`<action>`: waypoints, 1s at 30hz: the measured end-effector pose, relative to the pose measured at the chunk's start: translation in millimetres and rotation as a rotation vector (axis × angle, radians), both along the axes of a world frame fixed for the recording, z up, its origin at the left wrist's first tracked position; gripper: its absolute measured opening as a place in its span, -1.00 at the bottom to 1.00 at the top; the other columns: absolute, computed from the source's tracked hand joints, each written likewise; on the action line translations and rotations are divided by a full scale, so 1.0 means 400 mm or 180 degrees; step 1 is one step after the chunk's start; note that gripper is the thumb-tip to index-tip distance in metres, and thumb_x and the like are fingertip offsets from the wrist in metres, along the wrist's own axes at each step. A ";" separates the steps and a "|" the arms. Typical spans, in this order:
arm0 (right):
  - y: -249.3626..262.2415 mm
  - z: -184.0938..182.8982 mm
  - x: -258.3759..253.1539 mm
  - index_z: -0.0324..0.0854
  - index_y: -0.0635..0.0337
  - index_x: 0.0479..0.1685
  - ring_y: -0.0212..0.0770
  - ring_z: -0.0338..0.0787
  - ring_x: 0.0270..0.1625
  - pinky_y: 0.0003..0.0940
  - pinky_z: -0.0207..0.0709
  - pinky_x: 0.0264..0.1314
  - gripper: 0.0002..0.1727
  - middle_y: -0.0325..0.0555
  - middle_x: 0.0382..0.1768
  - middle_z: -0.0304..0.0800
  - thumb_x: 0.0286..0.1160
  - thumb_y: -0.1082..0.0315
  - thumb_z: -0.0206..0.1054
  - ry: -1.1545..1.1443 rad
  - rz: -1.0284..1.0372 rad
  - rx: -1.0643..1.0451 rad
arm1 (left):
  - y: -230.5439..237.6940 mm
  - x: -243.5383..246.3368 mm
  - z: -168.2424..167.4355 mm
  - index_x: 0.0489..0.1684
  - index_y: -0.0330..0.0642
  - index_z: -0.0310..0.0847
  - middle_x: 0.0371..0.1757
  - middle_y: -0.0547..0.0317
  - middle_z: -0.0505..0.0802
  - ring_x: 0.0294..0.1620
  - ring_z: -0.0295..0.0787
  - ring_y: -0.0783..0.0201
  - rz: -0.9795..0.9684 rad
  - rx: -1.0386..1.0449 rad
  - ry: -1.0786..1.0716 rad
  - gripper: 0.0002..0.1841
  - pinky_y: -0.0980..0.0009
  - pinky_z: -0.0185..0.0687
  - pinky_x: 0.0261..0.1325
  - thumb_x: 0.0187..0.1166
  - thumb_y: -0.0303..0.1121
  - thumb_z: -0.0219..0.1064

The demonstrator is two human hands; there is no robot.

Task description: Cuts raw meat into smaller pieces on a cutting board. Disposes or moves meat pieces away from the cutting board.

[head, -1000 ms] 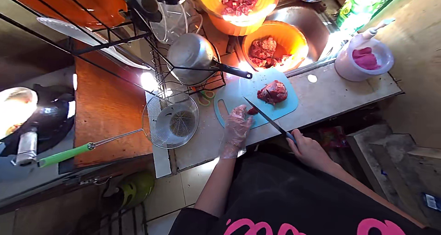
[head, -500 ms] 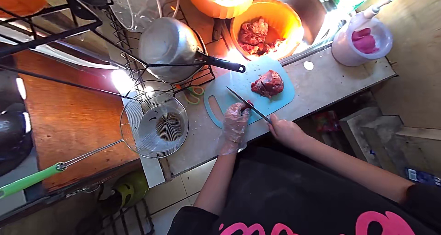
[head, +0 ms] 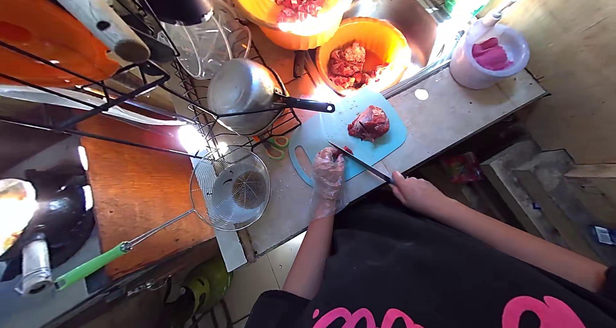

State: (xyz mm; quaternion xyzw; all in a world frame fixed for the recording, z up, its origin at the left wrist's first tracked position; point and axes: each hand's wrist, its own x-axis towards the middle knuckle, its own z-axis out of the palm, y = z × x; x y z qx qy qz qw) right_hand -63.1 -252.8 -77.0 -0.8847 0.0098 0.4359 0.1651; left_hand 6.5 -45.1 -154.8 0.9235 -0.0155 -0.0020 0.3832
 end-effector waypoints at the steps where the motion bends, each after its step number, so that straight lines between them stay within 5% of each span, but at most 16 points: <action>1: -0.022 -0.001 0.000 0.34 0.35 0.49 0.43 0.79 0.17 0.33 0.56 0.20 -0.51 0.43 -0.01 0.76 0.93 0.12 -0.15 -0.0065 0.0022 0.0114 | -0.002 0.004 0.012 -0.14 -0.29 0.84 -0.08 -0.09 0.91 0.06 0.87 0.05 0.0001 0.0067 0.0095 -0.83 0.10 0.70 0.28 0.47 -0.38 0.49; 6: -0.098 0.020 -0.039 0.48 0.32 0.22 0.31 0.80 -0.09 0.23 0.58 0.01 -0.57 0.27 -0.28 0.72 0.90 0.11 -0.08 -0.0542 -0.0224 0.0471 | 0.007 0.021 0.078 0.00 -0.23 0.82 0.04 -0.03 0.89 0.18 0.81 0.13 -0.0127 0.0352 0.0812 -0.78 0.17 0.61 0.39 0.53 -0.32 0.42; 10: -0.129 0.009 -0.094 0.51 0.31 0.12 0.23 0.80 -0.24 0.17 0.59 -0.15 -0.58 0.18 -0.42 0.69 0.86 0.10 -0.05 -0.0911 -0.0538 0.0551 | -0.008 0.036 0.084 0.58 -0.26 0.53 0.45 -0.17 0.74 0.51 0.66 -0.02 -0.0831 0.0672 0.0702 -0.36 0.09 0.47 0.61 0.50 -0.16 0.46; 13: -0.137 -0.017 -0.123 0.56 0.32 0.11 0.24 0.82 -0.32 0.19 0.63 -0.22 -0.58 0.19 -0.47 0.72 0.81 0.10 0.00 -0.1243 -0.0781 0.0564 | -0.033 0.062 0.089 0.36 -0.20 0.71 0.31 -0.23 0.79 0.40 0.72 -0.11 -0.1316 0.1069 0.0771 -0.56 0.03 0.56 0.51 0.55 -0.21 0.39; 17: -0.148 -0.034 -0.149 0.59 0.37 0.07 0.28 0.82 -0.37 0.23 0.61 -0.30 -0.58 0.23 -0.52 0.72 0.76 0.13 0.08 -0.1560 -0.1063 0.0617 | -0.059 0.096 0.154 0.26 -0.21 0.73 0.26 -0.18 0.81 0.42 0.70 -0.09 -0.1568 0.1352 0.1284 -0.66 0.01 0.54 0.52 0.65 -0.25 0.28; 22: -0.168 -0.029 -0.180 0.57 0.47 0.12 0.35 0.83 -0.34 0.29 0.61 -0.27 -0.54 0.31 -0.47 0.75 0.76 0.14 0.08 -0.1749 -0.1336 0.0659 | -0.101 0.182 0.350 0.07 -0.22 0.80 0.07 -0.16 0.88 0.19 0.84 -0.08 -0.1543 0.1058 -0.0067 -0.72 -0.02 0.70 0.29 0.63 -0.26 0.29; 25: -0.170 -0.032 -0.186 0.57 0.47 0.15 0.34 0.82 -0.35 0.28 0.61 -0.27 -0.52 0.31 -0.46 0.75 0.78 0.12 0.07 -0.1824 -0.1422 0.0626 | -0.106 0.346 0.500 0.17 -0.12 0.75 0.10 -0.20 0.84 0.15 0.82 -0.17 -0.1184 0.1265 -0.0703 -0.73 -0.17 0.73 0.16 0.70 -0.22 0.28; 30: -0.163 -0.049 -0.199 0.61 0.37 0.00 0.16 0.75 -0.53 0.11 0.55 -0.48 -0.51 0.13 -0.62 0.65 0.74 0.04 0.03 -0.2247 -0.1437 0.0542 | -0.111 0.589 0.665 0.58 -0.11 0.54 0.40 -0.27 0.73 0.50 0.63 -0.21 -0.0418 0.1333 -0.0906 -0.48 -0.19 0.52 0.50 0.69 -0.12 0.30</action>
